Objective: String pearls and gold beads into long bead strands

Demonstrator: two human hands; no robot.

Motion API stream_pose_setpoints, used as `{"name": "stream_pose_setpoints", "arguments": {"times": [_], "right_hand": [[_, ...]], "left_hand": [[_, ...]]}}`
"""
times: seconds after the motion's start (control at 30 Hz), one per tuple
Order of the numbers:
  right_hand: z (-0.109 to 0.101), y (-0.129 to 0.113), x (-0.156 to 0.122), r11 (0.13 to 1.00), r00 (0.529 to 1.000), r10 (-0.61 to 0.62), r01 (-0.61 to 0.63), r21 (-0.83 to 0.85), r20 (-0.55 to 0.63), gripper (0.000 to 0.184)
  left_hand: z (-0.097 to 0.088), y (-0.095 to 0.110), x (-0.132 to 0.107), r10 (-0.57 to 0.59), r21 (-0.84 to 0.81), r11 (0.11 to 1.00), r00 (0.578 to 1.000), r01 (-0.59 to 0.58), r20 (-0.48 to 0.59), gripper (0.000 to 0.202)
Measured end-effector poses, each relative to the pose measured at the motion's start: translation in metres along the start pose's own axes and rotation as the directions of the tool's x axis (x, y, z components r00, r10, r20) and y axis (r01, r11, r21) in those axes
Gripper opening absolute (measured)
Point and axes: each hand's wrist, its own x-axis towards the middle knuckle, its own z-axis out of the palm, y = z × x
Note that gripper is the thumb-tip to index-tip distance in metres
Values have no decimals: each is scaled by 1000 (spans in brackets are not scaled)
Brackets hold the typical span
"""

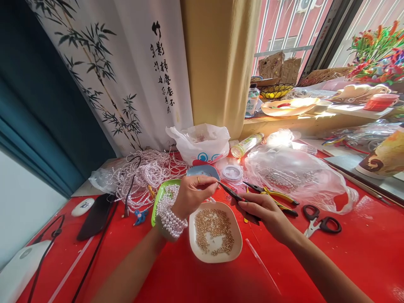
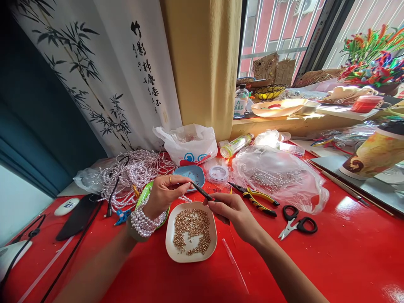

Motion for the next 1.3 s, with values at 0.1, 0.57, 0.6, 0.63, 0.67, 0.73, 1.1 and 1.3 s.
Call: {"name": "stream_pose_setpoints", "arguments": {"times": [0.1, 0.57, 0.6, 0.63, 0.67, 0.73, 1.1, 1.3], "right_hand": [[0, -2, -1, 988, 998, -39, 31, -149, -49, 27], [-1, -1, -3, 936, 989, -142, 124, -328, -30, 28], [-1, -1, -4, 943, 990, -137, 119, -311, -34, 28], [-1, 0, -4, 943, 989, -142, 122, -311, -45, 28], [0, 0, -5, 937, 986, -156, 128, -326, -61, 28], [0, 0, -5, 912, 977, -191, 142, -384, -92, 31], [1, -2, -6, 873, 978, -191, 128, -471, -89, 32], [2, -2, -6, 883, 982, -169, 112, -456, -86, 31]], "left_hand": [[3, -2, 0, -6, 9, 1000, 1000, 6, -25, 15], [4, 3, -2, 17, 18, 1000, 999, -17, -40, 13], [3, 4, -2, 86, 60, 995, 995, -83, -44, 12], [2, 4, -2, 161, 105, 982, 986, -155, -44, 12], [1, 4, -2, 232, 144, 964, 972, -224, -42, 11], [0, 3, -1, 338, 202, 924, 941, -326, -28, 12], [-5, 1, 1, 468, 317, 837, 884, -446, 8, 13], [-4, -2, 1, 444, 281, 860, 896, -427, 4, 13]]}}
